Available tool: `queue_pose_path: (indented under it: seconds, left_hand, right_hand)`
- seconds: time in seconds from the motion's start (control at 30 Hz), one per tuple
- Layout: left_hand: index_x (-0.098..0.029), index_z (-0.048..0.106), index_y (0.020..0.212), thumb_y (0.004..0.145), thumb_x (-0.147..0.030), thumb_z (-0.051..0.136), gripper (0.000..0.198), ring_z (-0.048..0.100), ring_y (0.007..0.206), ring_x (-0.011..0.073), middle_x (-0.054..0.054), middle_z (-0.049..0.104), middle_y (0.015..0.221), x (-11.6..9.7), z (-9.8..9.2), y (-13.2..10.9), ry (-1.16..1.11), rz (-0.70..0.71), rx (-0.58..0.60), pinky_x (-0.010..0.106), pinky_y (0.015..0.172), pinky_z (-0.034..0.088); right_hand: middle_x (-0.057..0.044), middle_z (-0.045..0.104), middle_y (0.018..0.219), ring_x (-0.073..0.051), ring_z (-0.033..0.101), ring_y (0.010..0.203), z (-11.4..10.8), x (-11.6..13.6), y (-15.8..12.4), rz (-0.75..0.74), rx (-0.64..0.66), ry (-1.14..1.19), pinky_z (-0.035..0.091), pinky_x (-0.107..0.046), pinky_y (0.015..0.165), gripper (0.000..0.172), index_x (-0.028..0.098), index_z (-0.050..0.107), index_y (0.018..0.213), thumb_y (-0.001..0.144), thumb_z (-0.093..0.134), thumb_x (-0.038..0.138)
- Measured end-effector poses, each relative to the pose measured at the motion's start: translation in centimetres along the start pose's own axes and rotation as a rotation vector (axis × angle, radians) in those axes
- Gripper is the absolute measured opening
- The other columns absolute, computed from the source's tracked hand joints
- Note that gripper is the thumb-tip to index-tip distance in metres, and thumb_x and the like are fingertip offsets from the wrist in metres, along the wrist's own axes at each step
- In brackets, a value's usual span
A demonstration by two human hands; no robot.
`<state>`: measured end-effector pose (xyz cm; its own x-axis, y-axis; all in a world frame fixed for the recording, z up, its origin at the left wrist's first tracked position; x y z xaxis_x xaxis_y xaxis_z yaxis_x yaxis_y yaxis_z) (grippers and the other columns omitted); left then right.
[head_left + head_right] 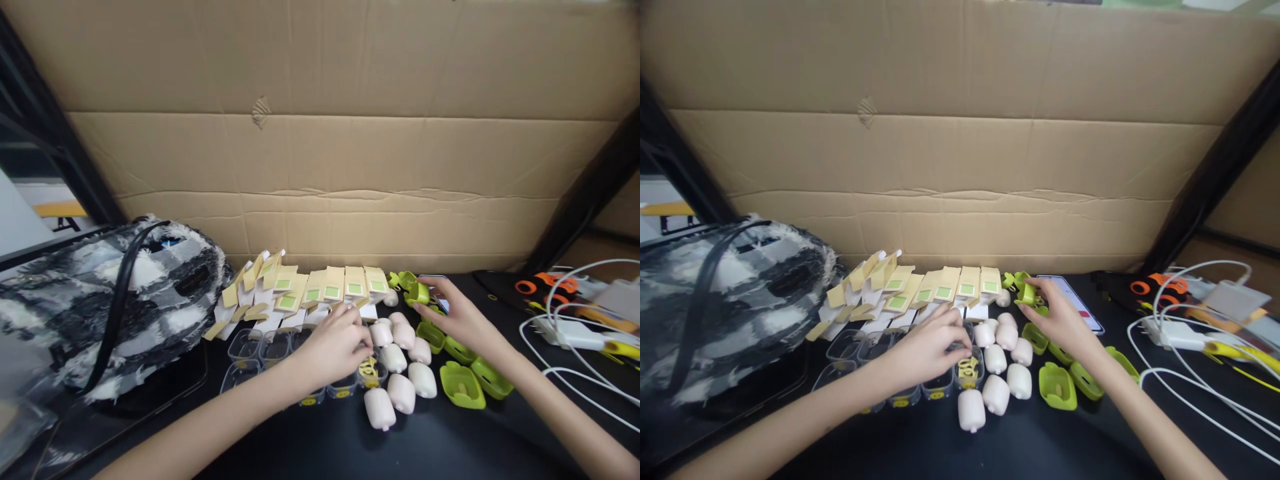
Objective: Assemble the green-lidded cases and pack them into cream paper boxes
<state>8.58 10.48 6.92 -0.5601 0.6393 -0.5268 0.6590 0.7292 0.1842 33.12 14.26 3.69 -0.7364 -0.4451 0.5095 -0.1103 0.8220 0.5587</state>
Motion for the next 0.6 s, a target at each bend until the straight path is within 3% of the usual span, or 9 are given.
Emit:
queue_pose_path:
  seconds: [0.27, 0.4, 0.6]
  left_hand:
    - [-0.016, 0.076, 0.085, 0.081, -0.020, 0.064, 0.014, 0.051, 0.096, 0.0279, 0.009, 0.059, 0.089, -0.1, 2.6, -0.2, 0.230, -0.057, 0.053, 0.042, 0.087, 0.045]
    - [-0.017, 0.077, 0.086, 0.082, -0.020, 0.061, 0.016, 0.052, 0.096, 0.0281, 0.008, 0.061, 0.086, 0.0, 2.8, -0.3, 0.267, -0.109, 0.038, 0.041, 0.087, 0.045]
    - [-0.016, 0.076, 0.086, 0.082, -0.017, 0.056, 0.020, 0.053, 0.097, 0.0291, 0.010, 0.064, 0.088, 0.1, 2.9, -0.2, 0.278, -0.143, 0.039, 0.042, 0.087, 0.045]
  right_hand:
    - [-0.011, 0.065, 0.107, -0.030, 0.063, 0.101, 1.3, -0.7, -0.9, -0.033, 0.126, -0.103, 0.049, -0.049, 0.090, 0.037, 0.021, 0.056, 0.117, 0.081, 0.056, 0.034]
    - [-0.011, 0.064, 0.109, -0.027, 0.063, 0.099, -0.4, -0.8, -0.3, -0.017, 0.155, -0.142, 0.050, -0.045, 0.090, 0.034, 0.021, 0.057, 0.116, 0.085, 0.048, 0.031]
    - [-0.008, 0.067, 0.092, -0.028, 0.064, 0.088, -3.0, -0.5, -0.7, 0.019, 0.316, -0.229, 0.048, -0.045, 0.086, 0.019, 0.023, 0.069, 0.088, 0.079, 0.057, 0.034]
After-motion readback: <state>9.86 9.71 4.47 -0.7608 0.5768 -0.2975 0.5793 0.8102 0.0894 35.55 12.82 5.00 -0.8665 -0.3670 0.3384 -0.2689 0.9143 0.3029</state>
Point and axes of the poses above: each hand's wrist, its own y-axis towards the middle knuckle, its own z-axis out of the palm, x = y × z, the point moved 3 cm from there along y, towards the middle knuckle
